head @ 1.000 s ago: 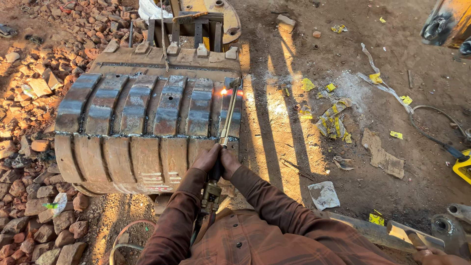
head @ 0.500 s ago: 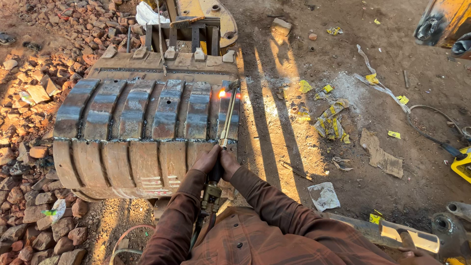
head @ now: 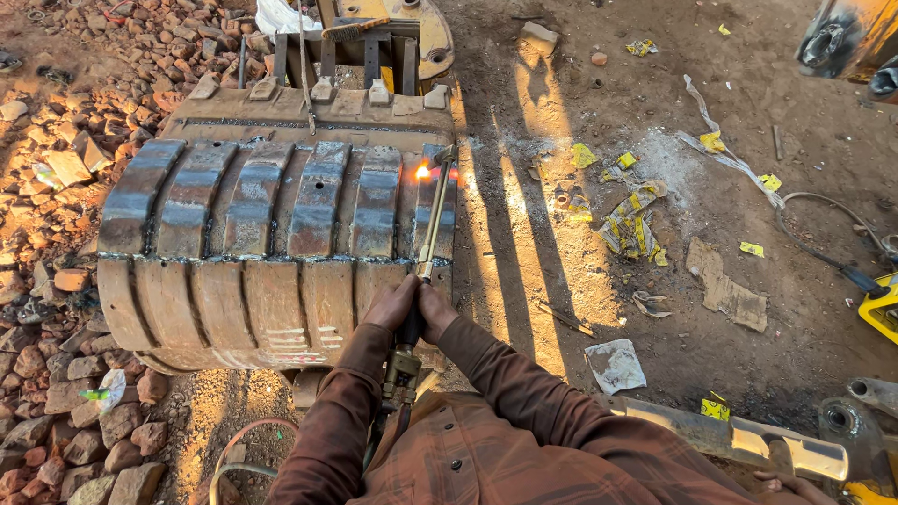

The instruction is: The person uses a welding torch to apply heat to the seams of a large, ribbed metal component. The torch is held steadily as the flame moves along the joints, producing sparks and molten metal.

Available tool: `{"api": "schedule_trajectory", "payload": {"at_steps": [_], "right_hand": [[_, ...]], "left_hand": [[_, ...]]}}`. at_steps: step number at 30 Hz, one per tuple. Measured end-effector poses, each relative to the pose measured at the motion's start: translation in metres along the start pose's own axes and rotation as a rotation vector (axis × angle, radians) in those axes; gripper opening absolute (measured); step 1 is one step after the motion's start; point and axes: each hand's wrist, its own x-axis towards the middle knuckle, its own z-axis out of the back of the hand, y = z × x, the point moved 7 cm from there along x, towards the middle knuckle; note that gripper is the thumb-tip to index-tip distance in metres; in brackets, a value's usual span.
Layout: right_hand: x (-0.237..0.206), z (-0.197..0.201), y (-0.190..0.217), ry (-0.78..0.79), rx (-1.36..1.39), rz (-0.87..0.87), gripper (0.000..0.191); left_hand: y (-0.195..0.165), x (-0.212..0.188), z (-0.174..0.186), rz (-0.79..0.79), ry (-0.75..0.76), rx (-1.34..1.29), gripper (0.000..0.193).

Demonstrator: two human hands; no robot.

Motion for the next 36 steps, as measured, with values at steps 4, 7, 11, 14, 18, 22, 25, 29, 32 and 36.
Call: {"api": "schedule_trajectory", "payload": {"at_steps": [4,7,11,14,18,22,25,29,32,36], "right_hand": [[0.0,0.001,-0.003,-0.018,0.008,-0.003,0.033],[0.001,0.002,-0.004,-0.026,-0.009,-0.015,0.034],[0.001,0.001,-0.002,-0.007,0.006,0.015,0.034],[-0.001,0.005,-0.001,-0.045,-0.018,-0.004,0.037],[-0.006,0.005,0.0,-0.049,0.004,-0.014,0.043],[-0.008,0.009,0.001,-0.066,-0.004,-0.009,0.044],[-0.007,0.013,0.0,-0.075,0.003,-0.008,0.043],[-0.003,0.015,0.0,-0.049,0.025,0.004,0.042],[-0.004,0.018,0.001,-0.064,0.027,0.008,0.04],[-0.005,0.02,0.003,-0.069,0.038,0.027,0.04]], "left_hand": [[0.004,0.002,-0.001,-0.029,-0.004,-0.011,0.072],[0.006,0.004,-0.002,-0.018,-0.004,-0.021,0.072],[0.005,0.004,-0.001,-0.027,-0.004,0.008,0.073],[0.008,0.005,-0.008,0.053,0.044,-0.014,0.075],[0.009,0.008,-0.012,0.07,0.052,-0.009,0.076],[0.01,0.011,-0.014,0.079,0.053,0.01,0.08],[0.009,0.012,-0.016,0.076,0.071,0.011,0.083],[0.007,0.012,-0.018,0.067,0.079,0.009,0.083],[0.006,0.013,-0.021,0.081,0.095,0.031,0.084],[0.001,0.013,-0.027,0.06,0.123,-0.037,0.082]]}}
